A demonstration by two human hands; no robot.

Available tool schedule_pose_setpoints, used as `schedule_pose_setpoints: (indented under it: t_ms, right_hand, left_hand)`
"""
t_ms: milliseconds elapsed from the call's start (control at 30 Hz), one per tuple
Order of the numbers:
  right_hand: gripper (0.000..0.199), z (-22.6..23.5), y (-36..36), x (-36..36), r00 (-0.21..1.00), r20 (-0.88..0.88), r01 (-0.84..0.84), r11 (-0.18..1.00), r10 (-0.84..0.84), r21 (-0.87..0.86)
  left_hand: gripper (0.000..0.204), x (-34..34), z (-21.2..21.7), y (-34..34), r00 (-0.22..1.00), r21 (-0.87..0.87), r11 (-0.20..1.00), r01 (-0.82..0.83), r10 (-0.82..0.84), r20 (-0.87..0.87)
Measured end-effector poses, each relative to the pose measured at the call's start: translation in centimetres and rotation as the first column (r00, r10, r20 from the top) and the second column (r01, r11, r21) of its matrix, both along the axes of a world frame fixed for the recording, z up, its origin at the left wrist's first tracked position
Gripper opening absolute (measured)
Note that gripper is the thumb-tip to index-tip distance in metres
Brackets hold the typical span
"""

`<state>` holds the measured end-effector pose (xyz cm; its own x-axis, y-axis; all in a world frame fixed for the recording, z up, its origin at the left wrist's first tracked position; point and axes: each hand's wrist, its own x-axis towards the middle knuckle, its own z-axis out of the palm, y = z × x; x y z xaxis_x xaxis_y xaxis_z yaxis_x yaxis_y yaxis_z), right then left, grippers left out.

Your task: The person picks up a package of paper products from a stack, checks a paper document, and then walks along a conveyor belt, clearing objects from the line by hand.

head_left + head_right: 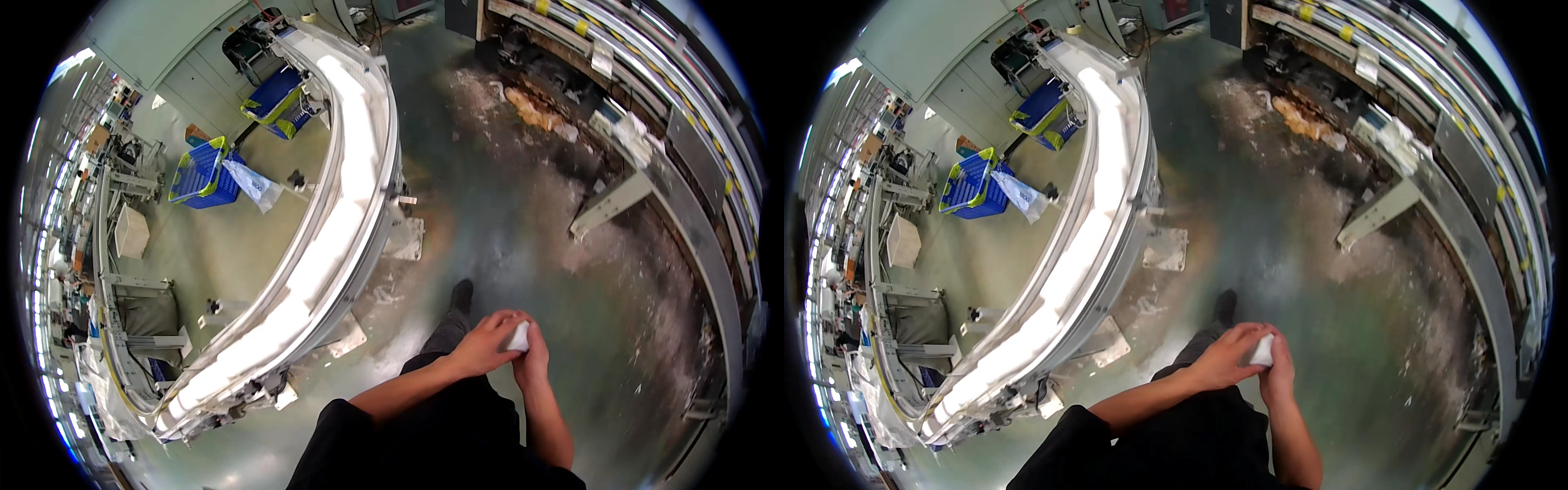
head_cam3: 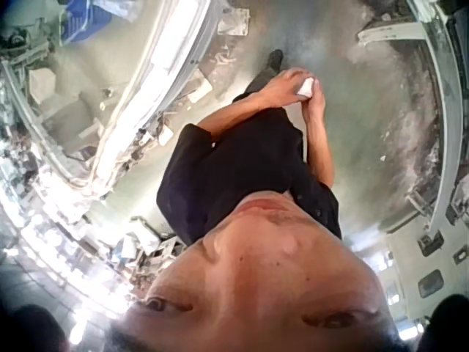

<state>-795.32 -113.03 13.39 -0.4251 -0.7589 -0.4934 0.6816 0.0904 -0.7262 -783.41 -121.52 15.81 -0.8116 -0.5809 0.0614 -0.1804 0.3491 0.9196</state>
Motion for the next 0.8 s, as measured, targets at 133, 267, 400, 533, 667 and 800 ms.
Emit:
schedule_pose_setpoints:
  t_ms: [133,267,400,533,667,800]
  right_hand:
    - [0.044,1.2,-7.0,-7.7,1.000,0.000,0.012,0.999,-0.012,0.047]
    - [0.052,3.1,-15.4,-12.9,0.990,0.130,0.046,0.998,-0.052,0.046]
    - [0.059,3.9,-23.4,-17.7,0.951,0.308,0.023,0.999,-0.033,0.035]
    - [0.057,1.7,-32.4,-24.0,0.906,0.416,-0.071,0.997,0.082,-0.044]
    - [0.051,2.8,-44.3,-30.3,0.896,0.389,-0.213,0.976,0.214,-0.046]
    - [0.046,5.3,-55.1,-35.3,0.852,0.322,-0.411,0.908,0.413,-0.076]
  left_hand:
    - [0.071,-7.6,1.3,-7.4,0.987,-0.183,0.972,0.149,-0.136,0.082]
    - [0.077,-13.4,3.6,-16.4,0.977,-0.326,0.921,0.212,-0.200,0.069]
    - [0.079,-18.1,4.5,-24.6,0.951,-0.420,0.855,0.305,-0.249,0.183]
    - [0.080,-23.5,3.9,-32.8,0.965,-0.490,0.832,0.259,-0.196,0.177]
    - [0.080,-28.7,4.4,-42.6,0.989,-0.497,0.861,0.109,-0.045,0.138]
    - [0.082,-32.6,6.7,-50.8,0.983,-0.469,0.876,-0.109,0.164,0.078]
